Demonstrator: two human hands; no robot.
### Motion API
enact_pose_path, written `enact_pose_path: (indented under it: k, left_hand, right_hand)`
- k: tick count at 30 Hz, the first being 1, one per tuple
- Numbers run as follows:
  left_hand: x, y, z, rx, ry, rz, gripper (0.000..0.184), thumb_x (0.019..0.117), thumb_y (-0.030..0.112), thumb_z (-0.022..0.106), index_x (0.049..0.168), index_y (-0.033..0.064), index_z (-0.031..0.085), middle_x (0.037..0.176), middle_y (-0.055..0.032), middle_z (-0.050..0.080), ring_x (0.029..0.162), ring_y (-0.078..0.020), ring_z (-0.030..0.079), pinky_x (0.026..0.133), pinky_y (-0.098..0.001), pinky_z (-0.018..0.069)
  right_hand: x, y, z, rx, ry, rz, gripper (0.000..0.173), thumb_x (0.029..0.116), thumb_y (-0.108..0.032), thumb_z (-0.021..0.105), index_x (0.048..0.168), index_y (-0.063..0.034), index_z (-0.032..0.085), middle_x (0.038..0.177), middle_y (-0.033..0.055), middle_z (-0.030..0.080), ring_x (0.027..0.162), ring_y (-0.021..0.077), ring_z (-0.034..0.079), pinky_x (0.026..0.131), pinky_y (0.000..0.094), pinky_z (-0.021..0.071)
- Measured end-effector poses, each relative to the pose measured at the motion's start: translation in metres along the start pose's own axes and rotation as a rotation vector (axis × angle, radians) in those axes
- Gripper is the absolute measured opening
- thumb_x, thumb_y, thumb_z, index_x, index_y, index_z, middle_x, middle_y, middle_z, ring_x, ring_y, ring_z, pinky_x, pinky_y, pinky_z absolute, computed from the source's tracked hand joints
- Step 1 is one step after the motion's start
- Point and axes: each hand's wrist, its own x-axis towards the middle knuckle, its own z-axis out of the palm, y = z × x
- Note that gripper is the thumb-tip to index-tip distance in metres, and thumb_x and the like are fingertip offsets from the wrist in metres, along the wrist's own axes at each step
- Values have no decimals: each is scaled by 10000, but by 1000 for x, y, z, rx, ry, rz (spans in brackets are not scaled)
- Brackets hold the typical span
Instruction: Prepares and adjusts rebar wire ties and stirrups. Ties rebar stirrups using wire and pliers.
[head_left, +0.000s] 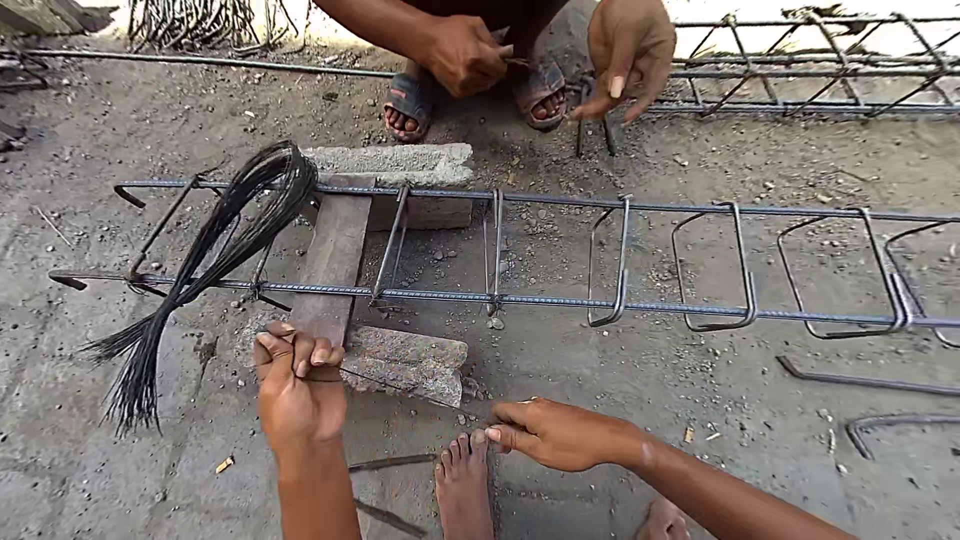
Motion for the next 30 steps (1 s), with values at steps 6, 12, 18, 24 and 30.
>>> enact_pose_path:
  k: [6, 12, 18, 24, 30]
  left_hand:
    - [27, 41, -14, -108, 85, 129, 410, 1141, 295, 110, 976, 173, 465, 531, 113, 440, 410, 20, 435, 413, -118, 390]
    - [28, 36, -28, -207, 151, 32, 429, 1135, 282, 104, 929, 177, 466, 512, 117, 437, 398, 34, 419, 409, -109, 374]
    - [25, 12, -25, -295, 233, -74, 385, 1126, 258, 142, 924, 170, 457, 509, 111, 408, 383, 34, 395, 394, -102, 343]
    - [21, 19, -30, -268, 181, -102, 374, 1124, 252, 165, 928, 168, 472, 517, 112, 434, 382, 45, 408, 377, -92, 336]
    - [17, 28, -24, -275, 157, -138, 370, 1103, 203, 176, 911, 153, 488, 514, 103, 439, 381, 40, 417, 376, -93, 339]
  right_hand:
    - [-48, -6, -24, -65, 77, 40, 387, 1115, -352, 423, 1162, -31, 635, 890, 74, 698, 775, 151, 652, 761, 368, 521]
    - [-97, -17, -37, 55, 517, -376, 331, 1063, -417, 521, 1038, -116, 656, 949, -51, 580, 913, -46, 545, 807, 139, 461]
    - [-107, -6, -28, -489, 744, -625, 305, 1038, -485, 529, 923, -243, 675, 1327, 2, 542, 1269, 98, 451, 1028, 277, 385]
    - [-117, 8, -24, -461, 461, -619, 380, 1070, -451, 476, 908, -158, 657, 718, -37, 555, 714, 94, 534, 657, 258, 423]
    - [-131, 9, -29, -555, 486, -542, 397, 1077, -476, 436, 894, -183, 632, 647, -64, 519, 562, 64, 499, 515, 251, 397]
